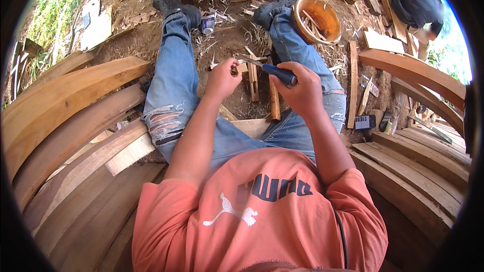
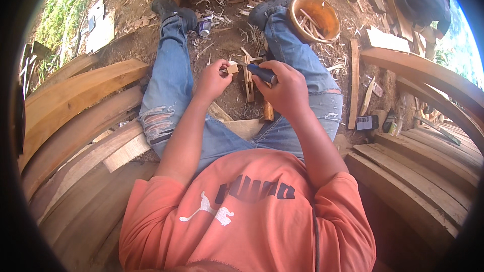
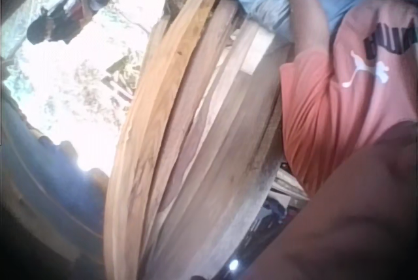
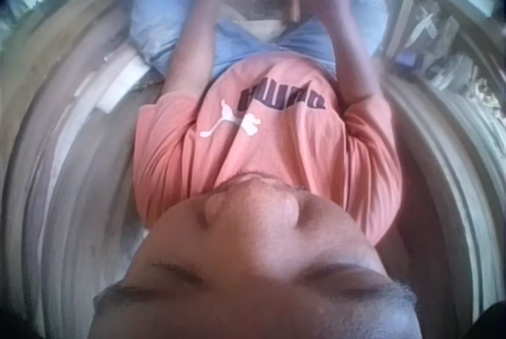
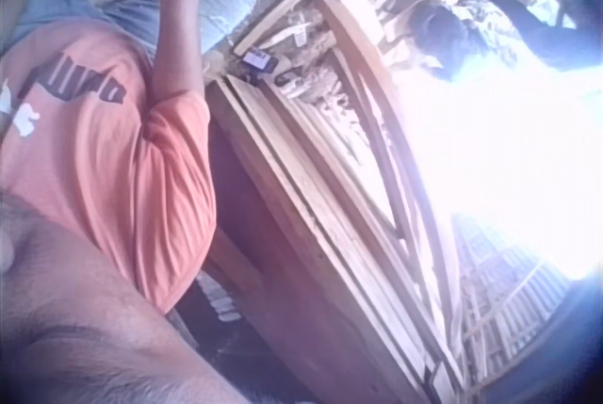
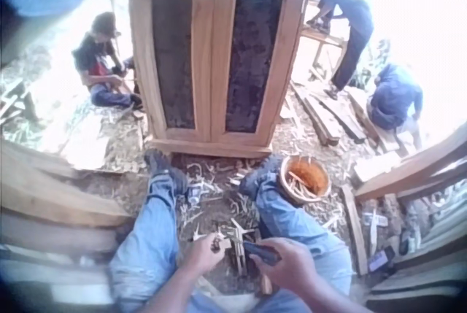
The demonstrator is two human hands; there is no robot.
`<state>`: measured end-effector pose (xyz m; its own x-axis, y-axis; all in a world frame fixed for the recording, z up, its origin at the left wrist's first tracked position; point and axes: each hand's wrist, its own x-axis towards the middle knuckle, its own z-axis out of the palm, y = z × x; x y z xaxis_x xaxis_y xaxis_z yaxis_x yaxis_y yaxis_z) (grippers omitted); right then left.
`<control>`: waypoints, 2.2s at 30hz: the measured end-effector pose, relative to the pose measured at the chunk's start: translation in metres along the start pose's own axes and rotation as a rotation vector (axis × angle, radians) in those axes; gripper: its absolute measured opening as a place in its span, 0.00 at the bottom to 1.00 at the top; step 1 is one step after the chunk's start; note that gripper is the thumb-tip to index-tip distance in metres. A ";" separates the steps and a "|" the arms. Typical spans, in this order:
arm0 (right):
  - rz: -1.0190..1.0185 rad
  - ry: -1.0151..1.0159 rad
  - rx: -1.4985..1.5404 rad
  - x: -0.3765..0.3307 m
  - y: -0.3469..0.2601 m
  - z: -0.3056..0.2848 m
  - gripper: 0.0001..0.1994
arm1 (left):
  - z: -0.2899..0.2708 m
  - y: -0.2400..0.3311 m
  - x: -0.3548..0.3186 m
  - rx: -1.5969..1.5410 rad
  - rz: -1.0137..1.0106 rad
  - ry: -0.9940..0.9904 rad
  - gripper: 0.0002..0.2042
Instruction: The person sits on the ground and uses a hammer and chisel to shape and fit small wooden pieces into a larger wooden frame. They repeatedly position the chisel and strike it with the hammer, occasionally adjusting the wood pieces by hand.
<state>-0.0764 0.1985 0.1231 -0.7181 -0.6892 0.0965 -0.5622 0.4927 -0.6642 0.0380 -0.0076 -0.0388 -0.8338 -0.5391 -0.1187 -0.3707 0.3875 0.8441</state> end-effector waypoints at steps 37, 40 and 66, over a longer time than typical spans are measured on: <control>-0.161 -0.027 0.025 0.045 -0.005 0.022 0.15 | 0.006 -0.007 0.002 -0.063 0.074 0.003 0.17; -0.176 -0.037 -0.017 0.056 -0.005 0.024 0.15 | 0.006 -0.006 0.003 -0.052 0.070 0.005 0.17; -0.282 0.032 0.065 0.060 -0.002 0.036 0.18 | 0.002 -0.002 0.006 0.009 -0.024 -0.105 0.16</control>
<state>-0.1034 0.1371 0.1032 -0.5505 -0.7764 0.3069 -0.7146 0.2482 -0.6540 0.0327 -0.0100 -0.0427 -0.8631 -0.4667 -0.1932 -0.3939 0.3825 0.8358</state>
